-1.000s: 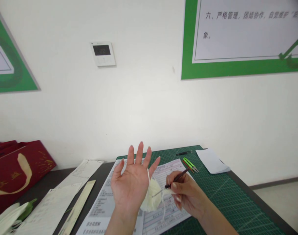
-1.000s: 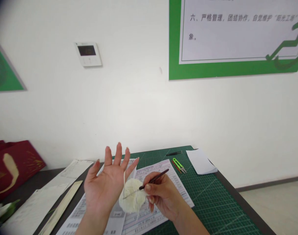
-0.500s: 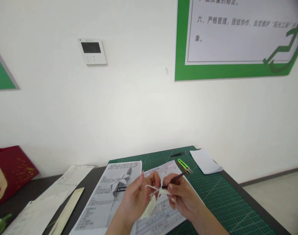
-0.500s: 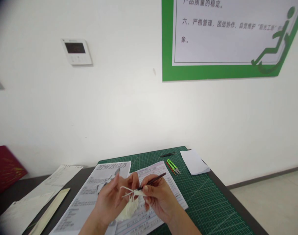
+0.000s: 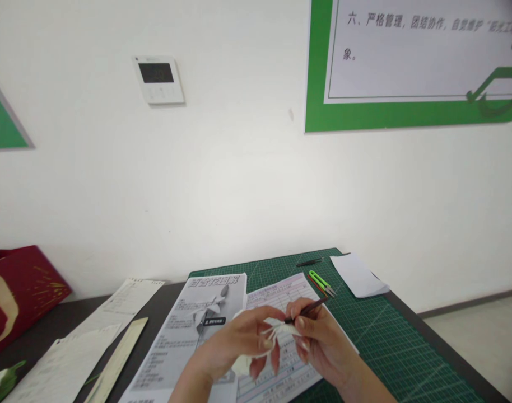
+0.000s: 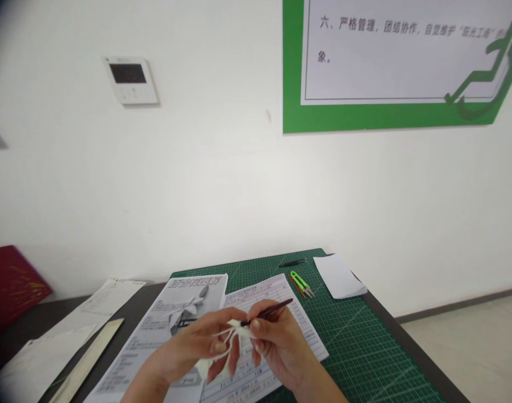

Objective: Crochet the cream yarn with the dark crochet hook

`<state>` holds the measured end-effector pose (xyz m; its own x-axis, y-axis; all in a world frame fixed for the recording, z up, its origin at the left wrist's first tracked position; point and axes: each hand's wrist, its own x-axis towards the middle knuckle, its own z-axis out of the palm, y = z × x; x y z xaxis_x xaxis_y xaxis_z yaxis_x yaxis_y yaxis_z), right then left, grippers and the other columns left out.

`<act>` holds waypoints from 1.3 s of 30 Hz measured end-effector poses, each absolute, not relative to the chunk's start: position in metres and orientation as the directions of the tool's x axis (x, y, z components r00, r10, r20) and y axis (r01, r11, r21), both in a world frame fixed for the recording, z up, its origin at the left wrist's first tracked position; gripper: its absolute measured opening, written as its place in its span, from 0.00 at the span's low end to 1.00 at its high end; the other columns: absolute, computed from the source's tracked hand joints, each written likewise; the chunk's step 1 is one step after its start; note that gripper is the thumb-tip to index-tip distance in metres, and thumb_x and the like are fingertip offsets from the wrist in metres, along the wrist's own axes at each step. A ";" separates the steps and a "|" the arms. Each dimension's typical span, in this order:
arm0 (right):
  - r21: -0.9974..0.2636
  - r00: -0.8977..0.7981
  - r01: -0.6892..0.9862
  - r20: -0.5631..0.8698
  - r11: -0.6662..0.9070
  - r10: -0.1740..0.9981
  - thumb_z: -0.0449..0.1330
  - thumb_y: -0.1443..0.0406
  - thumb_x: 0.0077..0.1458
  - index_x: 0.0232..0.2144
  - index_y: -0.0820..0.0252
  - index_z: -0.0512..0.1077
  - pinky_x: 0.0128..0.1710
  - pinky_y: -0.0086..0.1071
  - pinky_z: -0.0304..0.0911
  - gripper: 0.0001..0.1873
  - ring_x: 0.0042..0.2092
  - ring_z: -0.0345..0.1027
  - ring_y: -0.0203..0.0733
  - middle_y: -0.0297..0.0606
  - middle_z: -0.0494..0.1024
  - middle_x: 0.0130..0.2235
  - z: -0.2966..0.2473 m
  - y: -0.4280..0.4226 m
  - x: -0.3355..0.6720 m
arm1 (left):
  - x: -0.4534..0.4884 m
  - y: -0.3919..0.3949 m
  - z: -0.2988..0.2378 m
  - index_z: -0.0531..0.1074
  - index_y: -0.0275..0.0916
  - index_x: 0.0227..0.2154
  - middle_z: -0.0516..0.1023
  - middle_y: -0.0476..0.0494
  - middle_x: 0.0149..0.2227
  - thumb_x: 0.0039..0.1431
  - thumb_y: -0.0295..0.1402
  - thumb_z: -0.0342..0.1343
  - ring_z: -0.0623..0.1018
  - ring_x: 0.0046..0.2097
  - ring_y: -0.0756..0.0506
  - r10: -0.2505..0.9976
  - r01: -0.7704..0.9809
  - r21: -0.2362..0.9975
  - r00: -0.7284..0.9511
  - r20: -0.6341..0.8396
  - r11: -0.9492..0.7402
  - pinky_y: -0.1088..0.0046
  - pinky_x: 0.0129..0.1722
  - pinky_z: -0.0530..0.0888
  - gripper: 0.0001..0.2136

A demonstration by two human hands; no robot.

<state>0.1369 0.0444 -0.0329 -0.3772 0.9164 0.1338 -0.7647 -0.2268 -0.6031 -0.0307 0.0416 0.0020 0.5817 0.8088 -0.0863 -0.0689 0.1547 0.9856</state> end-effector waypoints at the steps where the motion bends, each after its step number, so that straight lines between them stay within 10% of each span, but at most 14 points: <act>1: -0.605 -0.376 -0.764 0.133 -0.226 0.917 0.72 0.68 0.36 0.23 0.62 0.77 0.12 0.18 0.64 0.09 0.13 0.59 0.23 0.29 0.72 0.19 -0.033 0.045 0.138 | -0.035 0.043 0.001 0.76 0.33 0.27 0.71 0.46 0.18 0.46 0.34 0.59 0.65 0.17 0.52 0.803 -0.022 0.988 0.585 -0.110 0.152 0.76 0.16 0.59 0.08; 12: -0.652 -0.419 -0.717 0.119 -0.247 0.900 0.72 0.68 0.36 0.23 0.64 0.77 0.10 0.19 0.64 0.08 0.13 0.57 0.25 0.27 0.69 0.14 -0.028 0.047 0.147 | -0.051 0.057 0.002 0.75 0.41 0.40 0.74 0.42 0.41 0.55 0.35 0.53 0.69 0.48 0.42 0.964 -0.302 0.952 0.265 0.025 0.058 0.68 0.45 0.66 0.11; 16: -0.654 -0.398 -0.719 0.108 -0.237 0.911 0.71 0.68 0.37 0.24 0.63 0.77 0.10 0.18 0.63 0.08 0.12 0.56 0.25 0.27 0.69 0.12 -0.028 0.049 0.149 | -0.012 0.046 -0.003 0.74 0.37 0.36 0.72 0.38 0.40 0.58 0.43 0.45 0.72 0.39 0.43 0.938 -0.508 0.845 0.346 0.023 0.166 0.71 0.28 0.73 0.17; 21: -0.653 -0.390 -0.721 0.103 -0.233 0.915 0.71 0.67 0.38 0.24 0.63 0.77 0.10 0.17 0.62 0.08 0.11 0.57 0.25 0.27 0.69 0.12 -0.030 0.049 0.148 | -0.019 0.040 0.003 0.73 0.45 0.33 0.71 0.44 0.34 0.52 0.53 0.46 0.67 0.25 0.52 0.946 -0.677 0.708 0.323 0.038 0.202 0.87 0.10 0.57 0.19; 31: -0.652 -0.418 -0.718 0.123 -0.245 0.900 0.72 0.68 0.36 0.22 0.63 0.77 0.09 0.18 0.63 0.08 0.12 0.59 0.25 0.27 0.70 0.15 -0.030 0.044 0.145 | -0.028 0.049 -0.003 0.75 0.31 0.26 0.70 0.41 0.24 0.56 0.37 0.52 0.71 0.27 0.45 0.887 -0.383 0.840 0.406 -0.220 0.384 0.76 0.11 0.69 0.13; 35: -0.663 -0.431 -0.706 0.123 -0.249 0.894 0.71 0.69 0.37 0.23 0.64 0.77 0.09 0.19 0.64 0.08 0.11 0.59 0.26 0.28 0.70 0.13 -0.031 0.045 0.146 | -0.009 0.042 -0.004 0.74 0.35 0.32 0.71 0.43 0.30 0.58 0.38 0.49 0.71 0.31 0.48 0.920 -0.496 0.808 0.366 -0.139 0.319 0.76 0.24 0.74 0.12; 39: -0.661 -0.422 -0.709 0.120 -0.245 0.899 0.71 0.68 0.37 0.23 0.64 0.77 0.09 0.18 0.64 0.08 0.11 0.59 0.26 0.28 0.70 0.12 -0.031 0.046 0.145 | -0.007 0.037 0.005 0.72 0.35 0.33 0.68 0.43 0.30 0.58 0.45 0.44 0.69 0.27 0.48 0.900 -0.656 0.674 0.435 -0.031 0.340 0.75 0.16 0.72 0.19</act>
<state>0.1452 0.0459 -0.0306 -0.4217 0.8988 0.1196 -0.7093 -0.2449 -0.6610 -0.0070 0.0372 0.0048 0.4349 0.9000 -0.0307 -0.6558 0.3399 0.6741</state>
